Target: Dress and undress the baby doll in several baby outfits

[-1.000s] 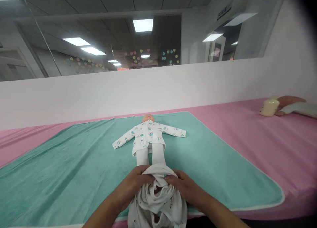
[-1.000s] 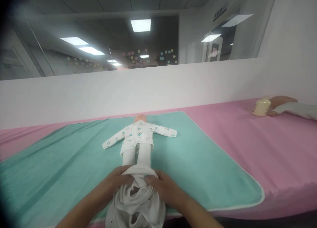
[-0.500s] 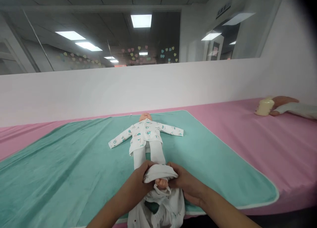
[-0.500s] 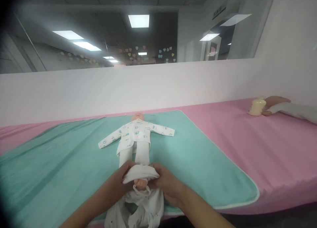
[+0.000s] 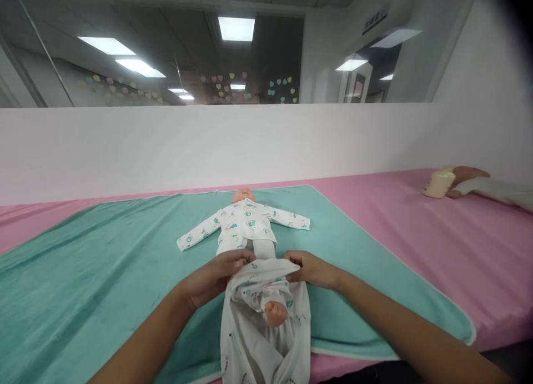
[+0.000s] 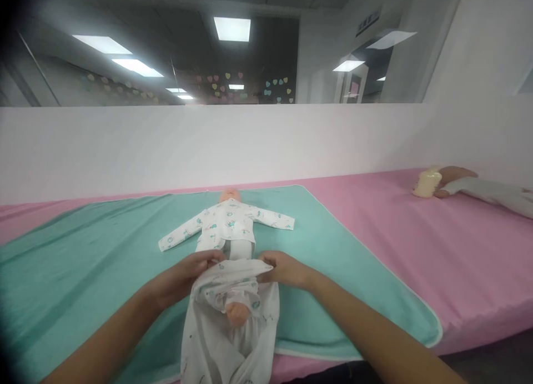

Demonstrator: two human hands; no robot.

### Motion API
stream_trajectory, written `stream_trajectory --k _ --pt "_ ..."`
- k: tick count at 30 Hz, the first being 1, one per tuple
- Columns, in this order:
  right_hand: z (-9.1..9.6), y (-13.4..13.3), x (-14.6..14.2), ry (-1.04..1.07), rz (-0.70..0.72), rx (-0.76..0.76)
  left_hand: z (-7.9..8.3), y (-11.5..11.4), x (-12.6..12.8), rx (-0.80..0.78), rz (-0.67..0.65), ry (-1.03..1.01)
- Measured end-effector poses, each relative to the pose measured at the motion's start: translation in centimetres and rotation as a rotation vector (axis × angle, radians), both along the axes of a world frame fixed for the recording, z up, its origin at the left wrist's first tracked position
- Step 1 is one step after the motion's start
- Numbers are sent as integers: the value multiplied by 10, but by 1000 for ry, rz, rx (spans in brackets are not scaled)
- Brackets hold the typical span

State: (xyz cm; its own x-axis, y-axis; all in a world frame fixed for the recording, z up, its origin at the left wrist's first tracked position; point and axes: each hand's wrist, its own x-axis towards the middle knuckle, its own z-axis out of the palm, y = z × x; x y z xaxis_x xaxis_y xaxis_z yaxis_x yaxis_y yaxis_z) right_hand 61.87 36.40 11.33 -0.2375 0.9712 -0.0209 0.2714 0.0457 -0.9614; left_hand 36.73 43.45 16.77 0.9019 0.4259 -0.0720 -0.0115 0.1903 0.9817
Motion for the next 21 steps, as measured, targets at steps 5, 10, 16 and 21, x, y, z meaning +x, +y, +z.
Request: stream_trajectory --k 5,10,16,21 --pt "-11 7 -6 163 1 -18 -19 17 5 -219 251 -337" --pt "-9 4 -8 173 0 -33 -20 12 10 -357 433 -265" --pt "29 25 10 59 227 -103 -26 11 12 -302 445 -247" --pt "53 47 -16 47 87 135 -31 10 12 -164 402 -203"
